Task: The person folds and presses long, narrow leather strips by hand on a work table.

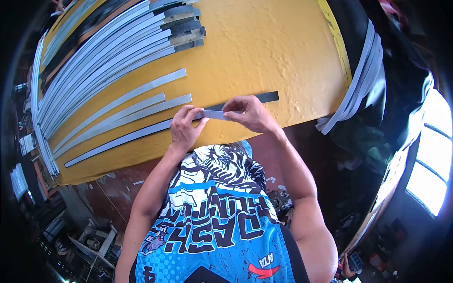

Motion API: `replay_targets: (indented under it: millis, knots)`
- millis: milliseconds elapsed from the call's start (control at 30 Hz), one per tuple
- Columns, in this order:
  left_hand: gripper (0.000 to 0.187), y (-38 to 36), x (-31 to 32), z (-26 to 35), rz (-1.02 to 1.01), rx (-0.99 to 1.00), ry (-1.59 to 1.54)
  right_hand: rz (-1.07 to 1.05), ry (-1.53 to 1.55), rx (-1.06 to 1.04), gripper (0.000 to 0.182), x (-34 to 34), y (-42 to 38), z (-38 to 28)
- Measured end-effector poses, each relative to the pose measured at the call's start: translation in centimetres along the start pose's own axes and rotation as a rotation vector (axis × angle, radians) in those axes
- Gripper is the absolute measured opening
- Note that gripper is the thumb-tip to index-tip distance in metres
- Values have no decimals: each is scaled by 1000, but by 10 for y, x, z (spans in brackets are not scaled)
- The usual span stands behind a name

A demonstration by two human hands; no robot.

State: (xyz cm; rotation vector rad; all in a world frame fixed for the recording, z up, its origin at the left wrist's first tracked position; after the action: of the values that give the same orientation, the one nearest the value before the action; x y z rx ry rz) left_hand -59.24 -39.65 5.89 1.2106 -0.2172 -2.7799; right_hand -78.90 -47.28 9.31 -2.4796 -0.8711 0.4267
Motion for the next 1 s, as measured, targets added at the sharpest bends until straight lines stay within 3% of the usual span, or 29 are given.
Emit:
replay_targets:
  millis: [467,633,833,900,1000]
  knots:
    - [34,-1,2,-2,0,4,-5,-42,159,-12,21,5,-3,-1]
    - [35,-1,0,-5,-2,-35,-51,165,-283,-67,22,-20,3,8]
    - [29,-4,2,-12,-42,-70,-101,237,-415,-62,19,-25,11,20]
    - [26,-1,-4,-5,25,42,-49,253,-455,-72,19,-24,11,16]
    - [25,-1,-3,-6,-4,-22,-71,280,-521,-111,17,-23,11,14]
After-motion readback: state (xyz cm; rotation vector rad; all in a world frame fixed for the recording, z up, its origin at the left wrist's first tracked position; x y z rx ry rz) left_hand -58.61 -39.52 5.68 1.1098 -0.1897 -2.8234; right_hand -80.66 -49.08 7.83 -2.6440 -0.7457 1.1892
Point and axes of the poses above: each hand's wrist, its own y-axis towards the middle knuckle, its own x-axis out of the palm, z = x × y, the point moved 6 cm from there along y, towards the middle knuckle, and after that the axes turned 3 degrees about -y, right-handed, at the moved point
